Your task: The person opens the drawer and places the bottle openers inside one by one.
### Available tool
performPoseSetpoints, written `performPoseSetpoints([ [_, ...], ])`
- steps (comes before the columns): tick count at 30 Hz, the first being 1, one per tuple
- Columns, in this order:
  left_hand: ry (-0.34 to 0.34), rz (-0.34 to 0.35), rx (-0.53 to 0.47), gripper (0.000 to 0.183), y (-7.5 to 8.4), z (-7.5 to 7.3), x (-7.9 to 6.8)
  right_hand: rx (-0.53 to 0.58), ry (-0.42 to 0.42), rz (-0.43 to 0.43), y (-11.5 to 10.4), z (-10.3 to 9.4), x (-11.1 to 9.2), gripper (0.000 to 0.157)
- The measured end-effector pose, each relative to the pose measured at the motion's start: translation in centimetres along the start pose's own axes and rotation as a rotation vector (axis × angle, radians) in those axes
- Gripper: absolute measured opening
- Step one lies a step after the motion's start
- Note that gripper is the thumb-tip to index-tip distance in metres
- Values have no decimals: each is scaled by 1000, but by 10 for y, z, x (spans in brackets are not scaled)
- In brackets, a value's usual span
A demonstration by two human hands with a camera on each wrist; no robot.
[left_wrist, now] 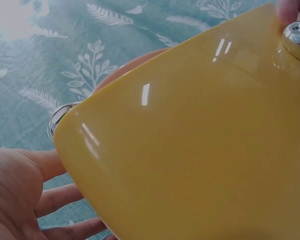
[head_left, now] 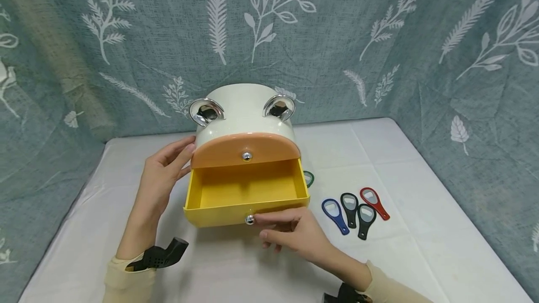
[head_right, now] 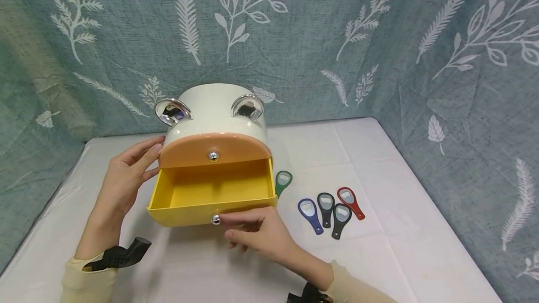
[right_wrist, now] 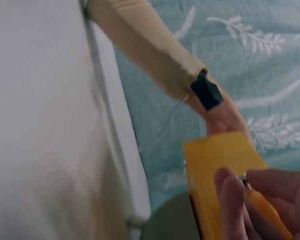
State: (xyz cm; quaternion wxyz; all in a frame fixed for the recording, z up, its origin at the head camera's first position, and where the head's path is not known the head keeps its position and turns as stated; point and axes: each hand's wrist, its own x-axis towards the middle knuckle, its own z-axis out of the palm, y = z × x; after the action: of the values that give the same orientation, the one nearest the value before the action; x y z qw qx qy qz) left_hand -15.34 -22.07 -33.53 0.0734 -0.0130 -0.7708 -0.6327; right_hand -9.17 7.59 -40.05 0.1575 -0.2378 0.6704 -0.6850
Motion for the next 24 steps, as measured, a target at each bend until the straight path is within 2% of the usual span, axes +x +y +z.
performPoseSetpoints([
  [3, -5, 5, -3, 57, 0, 0, 0, -72, -35, -35, -1, -26, -12, 24],
  [6, -11, 15, 3, 56, 0, -1, 0, -168, -15, -37, -5, -59, -24, 17],
  [13, -4, 11, 11, 57, 2, -2, 1, -414, 226, 26, -12, -136, -47, 17],
  [18, 8, -6, 15, 57, 3, -1, 2, -423, 326, 38, -4, -182, -62, 24],
  [24, 8, -4, 25, 58, 1, 0, 2, -485, 328, 92, 13, -214, -82, 34],
])
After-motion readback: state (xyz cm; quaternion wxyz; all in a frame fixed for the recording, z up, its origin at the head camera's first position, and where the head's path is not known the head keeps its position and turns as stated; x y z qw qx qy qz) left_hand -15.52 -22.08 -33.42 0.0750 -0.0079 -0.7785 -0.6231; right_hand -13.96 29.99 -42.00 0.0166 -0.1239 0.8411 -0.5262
